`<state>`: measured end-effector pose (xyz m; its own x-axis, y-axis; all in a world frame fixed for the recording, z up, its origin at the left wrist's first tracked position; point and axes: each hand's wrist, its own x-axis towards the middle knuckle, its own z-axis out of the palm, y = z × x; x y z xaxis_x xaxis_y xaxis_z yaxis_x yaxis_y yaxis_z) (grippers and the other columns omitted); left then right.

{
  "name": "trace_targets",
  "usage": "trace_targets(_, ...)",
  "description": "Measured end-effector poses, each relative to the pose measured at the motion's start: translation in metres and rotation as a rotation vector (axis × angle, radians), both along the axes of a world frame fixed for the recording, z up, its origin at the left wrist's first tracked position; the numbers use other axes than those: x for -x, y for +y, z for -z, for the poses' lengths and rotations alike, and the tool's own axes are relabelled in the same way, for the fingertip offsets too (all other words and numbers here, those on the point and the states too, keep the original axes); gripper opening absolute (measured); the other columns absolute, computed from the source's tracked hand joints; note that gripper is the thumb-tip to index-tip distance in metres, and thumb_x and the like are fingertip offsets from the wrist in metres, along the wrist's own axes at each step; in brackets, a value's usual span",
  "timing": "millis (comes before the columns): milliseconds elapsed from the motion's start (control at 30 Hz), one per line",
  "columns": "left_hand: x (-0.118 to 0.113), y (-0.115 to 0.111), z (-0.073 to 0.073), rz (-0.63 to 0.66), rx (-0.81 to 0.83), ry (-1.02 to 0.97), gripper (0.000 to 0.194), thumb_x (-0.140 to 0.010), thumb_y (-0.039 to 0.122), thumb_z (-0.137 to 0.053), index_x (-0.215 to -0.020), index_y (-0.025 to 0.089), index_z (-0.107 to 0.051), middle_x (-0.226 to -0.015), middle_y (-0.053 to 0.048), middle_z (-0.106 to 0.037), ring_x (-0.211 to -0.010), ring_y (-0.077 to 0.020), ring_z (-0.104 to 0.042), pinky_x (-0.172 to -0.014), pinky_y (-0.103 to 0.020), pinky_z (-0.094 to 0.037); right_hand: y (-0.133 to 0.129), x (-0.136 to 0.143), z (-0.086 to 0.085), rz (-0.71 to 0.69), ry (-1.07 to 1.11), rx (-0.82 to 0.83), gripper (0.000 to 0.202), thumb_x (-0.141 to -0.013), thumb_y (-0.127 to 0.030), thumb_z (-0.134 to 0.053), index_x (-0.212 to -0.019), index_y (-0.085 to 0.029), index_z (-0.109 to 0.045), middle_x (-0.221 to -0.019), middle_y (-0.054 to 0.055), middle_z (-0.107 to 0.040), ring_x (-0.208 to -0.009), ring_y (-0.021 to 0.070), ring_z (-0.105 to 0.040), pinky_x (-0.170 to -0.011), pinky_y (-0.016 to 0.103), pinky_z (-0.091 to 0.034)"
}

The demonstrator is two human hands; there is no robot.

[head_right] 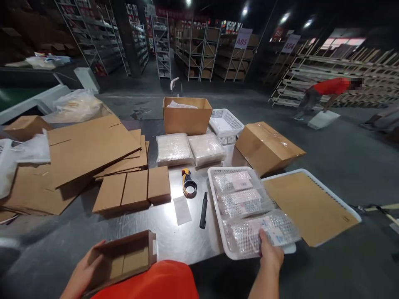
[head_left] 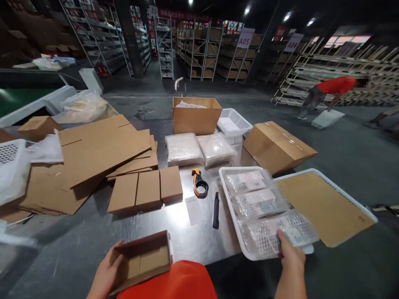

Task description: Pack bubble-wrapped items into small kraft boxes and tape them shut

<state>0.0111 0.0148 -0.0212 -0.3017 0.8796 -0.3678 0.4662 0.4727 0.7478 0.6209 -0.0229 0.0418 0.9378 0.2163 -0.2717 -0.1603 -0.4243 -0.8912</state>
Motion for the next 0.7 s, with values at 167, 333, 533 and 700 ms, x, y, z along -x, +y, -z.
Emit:
trace_targets(167, -0.002, -0.004, -0.004, -0.01, 0.016, 0.0, 0.065, -0.062, 0.061, -0.054, -0.111, 0.019, -0.06, -0.12, -0.014, -0.07, -0.124, -0.039, -0.058, -0.108, -0.052, -0.044, -0.011, 0.014, -0.007, 0.176, 0.163, -0.126, 0.049, -0.038, -0.028, -0.087, -0.076, -0.021, -0.058, -0.068, 0.004, -0.064, -0.058, 0.0246, -0.061, -0.038, 0.034, -0.048)
trace_targets(333, -0.011, 0.001, -0.044, -0.039, -0.176, 0.202, 0.082, -0.063, 0.07, -0.055, -0.12, 0.01, -0.055, -0.136, -0.025, -0.055, -0.134, -0.044, -0.046, -0.108, -0.058, -0.042, -0.022, 0.052, -0.046, 0.104, 0.323, -0.404, 0.056, -0.033, -0.024, -0.091, -0.083, -0.021, -0.065, -0.076, -0.001, -0.068, -0.064, 0.0166, -0.062, -0.049, 0.026, -0.053)
trace_targets(533, -0.085, 0.029, -0.154, 0.319, -0.453, 0.062, 0.073, -0.077, 0.053, -0.066, -0.14, 0.021, -0.048, -0.155, -0.014, -0.039, -0.144, -0.0326, -0.036, -0.119, -0.052, -0.031, 0.025, 0.158, -0.078, -0.385, 0.487, -0.527, 0.075, -0.036, -0.028, -0.092, -0.107, -0.024, -0.068, -0.085, -0.001, -0.074, -0.081, 0.0217, -0.07, -0.071, 0.034, -0.061)
trace_targets(700, -0.115, 0.042, -0.186, 0.437, -0.356, -0.241, 0.119, -0.051, 0.041, -0.09, -0.153, 0.021, -0.032, -0.155, -0.016, -0.039, -0.141, -0.034, -0.04, -0.118, -0.049, -0.031, 0.047, 0.262, -0.071, -0.84, 0.816, -0.441, 0.063, -0.041, -0.033, -0.093, -0.098, -0.02, -0.072, -0.074, -0.001, -0.073, -0.084, 0.0243, -0.071, -0.091, 0.041, -0.058)
